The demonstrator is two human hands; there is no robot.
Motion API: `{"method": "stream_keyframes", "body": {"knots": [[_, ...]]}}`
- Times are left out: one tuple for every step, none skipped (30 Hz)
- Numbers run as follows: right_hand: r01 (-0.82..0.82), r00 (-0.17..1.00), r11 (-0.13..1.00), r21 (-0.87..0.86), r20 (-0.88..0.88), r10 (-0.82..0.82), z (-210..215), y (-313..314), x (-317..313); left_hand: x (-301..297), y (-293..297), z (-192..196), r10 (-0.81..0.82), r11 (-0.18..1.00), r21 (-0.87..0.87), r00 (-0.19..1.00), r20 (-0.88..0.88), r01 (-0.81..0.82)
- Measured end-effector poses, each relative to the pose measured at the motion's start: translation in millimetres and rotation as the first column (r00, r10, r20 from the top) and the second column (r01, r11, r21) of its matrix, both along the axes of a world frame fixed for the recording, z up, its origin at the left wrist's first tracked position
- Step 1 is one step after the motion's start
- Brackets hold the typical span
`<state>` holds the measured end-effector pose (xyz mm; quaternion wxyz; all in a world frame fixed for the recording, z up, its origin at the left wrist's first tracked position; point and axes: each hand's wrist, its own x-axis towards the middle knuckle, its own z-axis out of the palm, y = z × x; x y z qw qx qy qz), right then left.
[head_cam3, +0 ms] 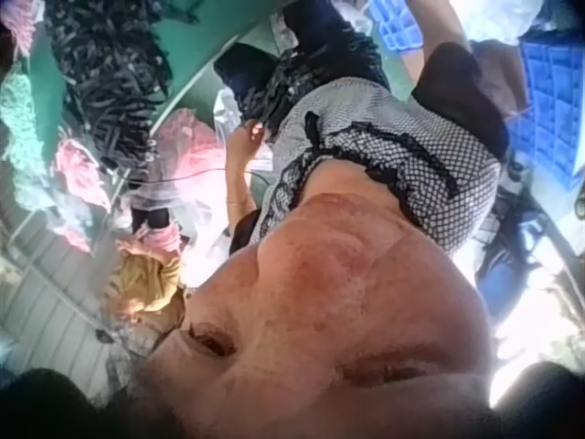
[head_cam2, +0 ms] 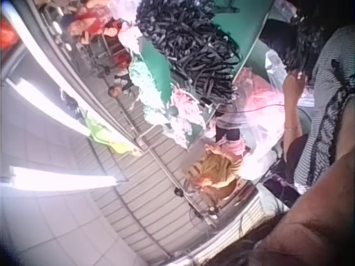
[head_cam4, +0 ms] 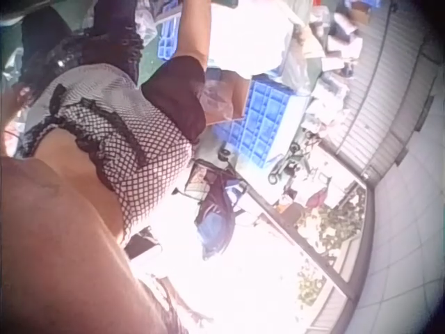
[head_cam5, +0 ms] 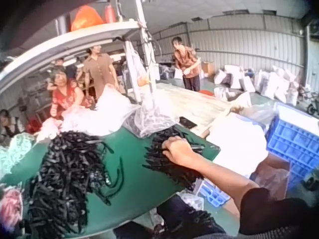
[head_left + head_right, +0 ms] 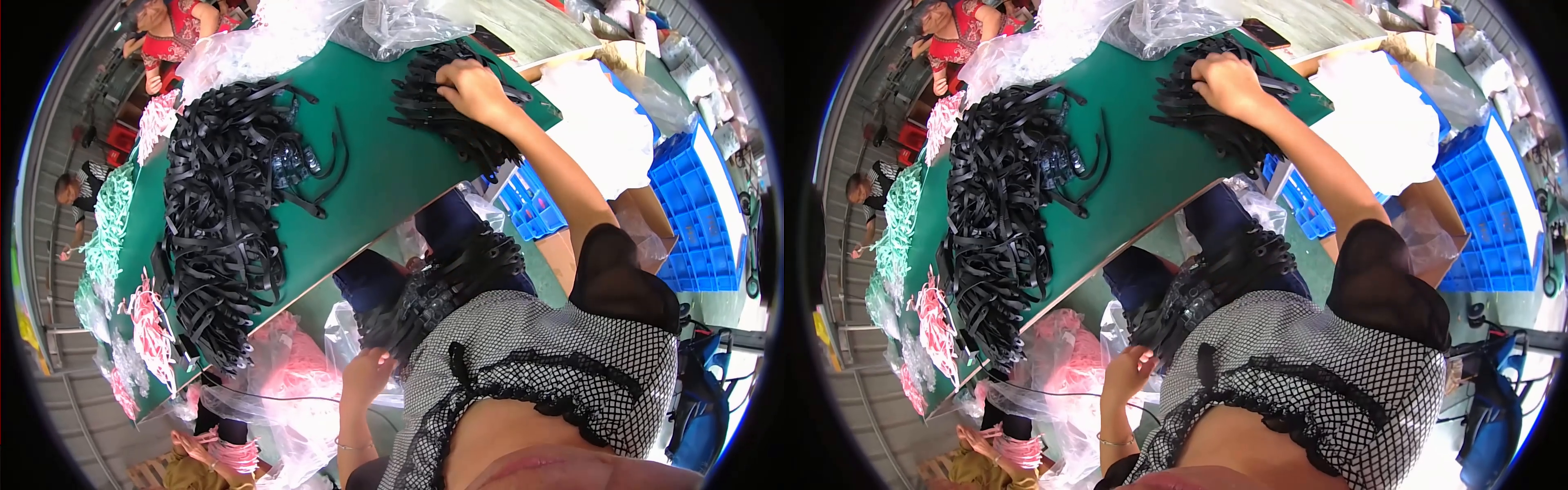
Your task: The person assembles small plastic buckles onto black straps and pink mesh components by hand.
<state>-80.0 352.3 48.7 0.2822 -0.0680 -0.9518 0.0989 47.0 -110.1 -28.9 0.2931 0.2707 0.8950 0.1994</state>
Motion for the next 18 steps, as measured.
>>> {"method": "stream_keyframes", "body": {"knots": [[0.096,0.995,0.992,0.083,0.014,-0.097,-6.2,6.0,-12.4,-3.8,4.4,1.4,0.007,1.000,0.000,1.000,-0.003,-0.007],[0.157,0.981,0.979,0.128,0.096,-0.170,-7.7,8.4,-23.5,-10.2,11.3,4.0,0.019,0.999,0.033,1.000,0.004,-0.019],[0.212,0.955,0.961,0.177,0.173,-0.242,-8.5,8.6,-32.6,-16.8,18.5,6.9,0.032,0.997,0.066,0.999,0.011,-0.033],[0.209,0.928,0.956,0.205,0.267,-0.260,-8.9,9.7,-39.5,-23.2,27.1,11.2,0.009,0.994,0.106,0.999,-0.031,-0.005],[0.202,0.892,0.951,0.235,0.358,-0.278,-9.4,11.3,-42.3,-29.8,37.0,15.3,-0.013,0.989,0.144,0.997,-0.073,0.023],[0.185,0.885,0.962,0.199,0.392,-0.251,-6.1,11.6,-43.6,-37.5,46.0,22.3,-0.038,0.984,0.170,0.992,-0.118,0.058],[0.180,0.913,0.951,0.250,0.317,-0.256,-8.4,15.5,-44.4,-47.3,55.7,29.6,-0.065,0.976,0.196,0.984,-0.165,0.097],[0.159,0.925,0.958,0.240,0.303,-0.229,-10.9,18.2,-47.6,-56.9,62.9,34.6,-0.052,0.962,0.254,0.982,-0.180,0.097],[0.146,0.933,0.961,0.234,0.290,-0.213,-12.9,22.9,-47.7,-68.1,71.4,37.8,-0.046,0.943,0.314,0.980,-0.194,0.107],[0.105,0.943,0.977,0.184,0.293,-0.156,-14.9,26.4,-47.7,-81.2,79.8,44.2,-0.036,0.922,0.370,0.978,-0.203,0.111],[0.059,0.952,0.989,0.132,0.292,-0.096,-15.8,27.4,-48.9,-95.5,86.6,49.7,-0.023,0.898,0.424,0.977,-0.214,0.114],[-0.001,0.972,0.997,0.075,0.235,-0.016,-13.6,26.2,-48.0,-113.3,92.3,44.9,0.028,0.856,0.505,0.966,-0.258,0.110],[-0.056,0.993,0.998,0.036,0.102,0.052,-13.9,29.5,-46.2,-132.6,99.2,41.3,0.077,0.804,0.582,0.951,-0.300,0.119],[-0.107,0.992,0.988,-0.111,0.056,0.114,-12.4,30.9,-45.6,-150.5,107.2,42.3,0.167,0.782,0.622,0.952,-0.257,0.030],[-0.159,0.986,0.955,-0.250,0.001,0.165,-7.8,34.7,-43.9,-168.2,116.6,44.5,0.251,0.750,0.659,0.945,-0.210,-0.053],[-0.177,0.977,0.875,-0.451,0.027,0.212,-5.3,41.4,-42.2,-187.0,125.8,44.3,0.315,0.736,0.671,0.922,-0.224,-0.089],[-0.235,0.968,0.809,-0.538,-0.058,0.243,-5.8,47.5,-40.7,-205.7,136.4,42.8,0.369,0.719,0.685,0.899,-0.235,-0.116],[-0.306,0.941,0.635,-0.710,-0.122,0.316,1.6,44.3,-37.8,-224.2,143.2,39.5,0.403,0.736,0.669,0.860,-0.313,-0.102]]}}
